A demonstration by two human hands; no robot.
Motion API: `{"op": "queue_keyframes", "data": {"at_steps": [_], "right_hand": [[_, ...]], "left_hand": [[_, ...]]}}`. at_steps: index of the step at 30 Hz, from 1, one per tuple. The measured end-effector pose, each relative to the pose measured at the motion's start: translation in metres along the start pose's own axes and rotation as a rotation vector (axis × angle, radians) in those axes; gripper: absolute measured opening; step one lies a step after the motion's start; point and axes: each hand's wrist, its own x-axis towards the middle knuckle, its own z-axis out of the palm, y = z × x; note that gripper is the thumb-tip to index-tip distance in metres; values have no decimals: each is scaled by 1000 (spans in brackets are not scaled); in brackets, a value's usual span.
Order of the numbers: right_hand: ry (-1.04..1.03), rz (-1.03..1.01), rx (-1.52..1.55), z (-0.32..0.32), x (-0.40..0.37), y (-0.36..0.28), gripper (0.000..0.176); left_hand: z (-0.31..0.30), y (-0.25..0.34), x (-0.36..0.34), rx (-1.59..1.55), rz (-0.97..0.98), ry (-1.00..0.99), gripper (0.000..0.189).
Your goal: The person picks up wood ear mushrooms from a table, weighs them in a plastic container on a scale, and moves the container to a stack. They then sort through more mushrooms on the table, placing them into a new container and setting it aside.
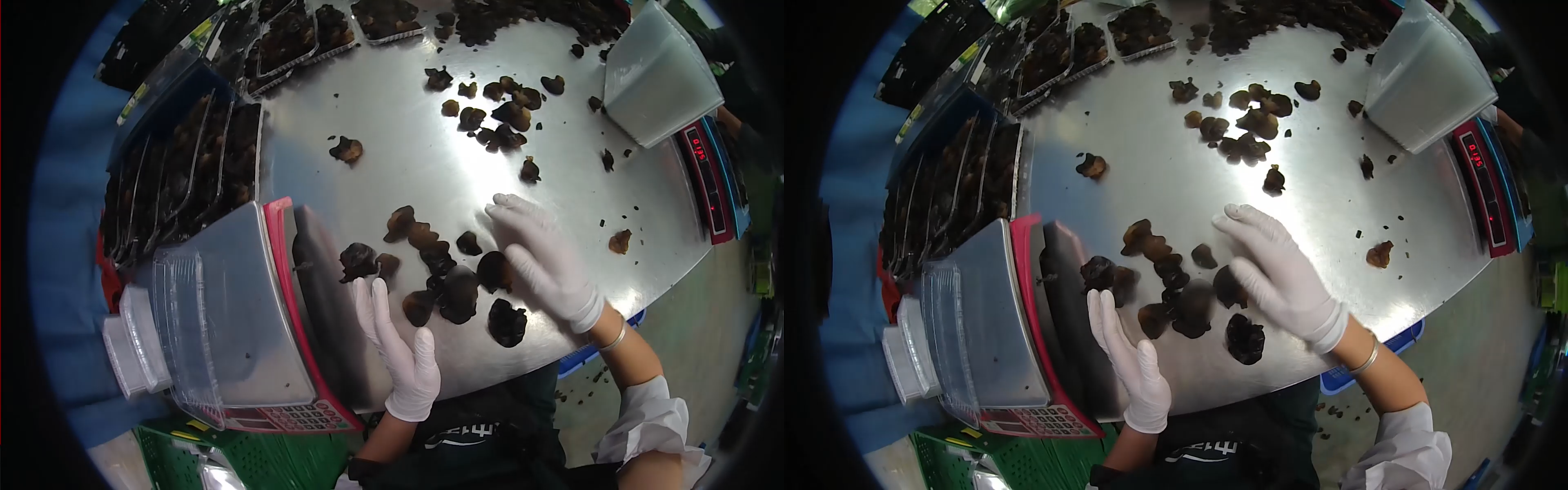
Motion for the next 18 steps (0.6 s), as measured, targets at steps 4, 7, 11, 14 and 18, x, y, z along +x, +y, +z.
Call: {"op": "queue_keyframes", "data": {"at_steps": [4,7,11,14,18], "right_hand": [[-415,-136,-31,30,-19,-17,46],[-221,-126,11,18,2,-11,35],[-3,-18,82,18,51,-5,36],[-187,165,146,45,79,-20,40],[-353,-191,-190,74,94,-1,35]], "left_hand": [[3,-14,-2,-179,-22,158,74],[1,-16,-3,-390,-72,283,74],[0,-15,-2,-441,-78,294,72],[1,-13,-2,-444,-89,295,71],[0,-15,-2,-467,-85,299,69]]}}
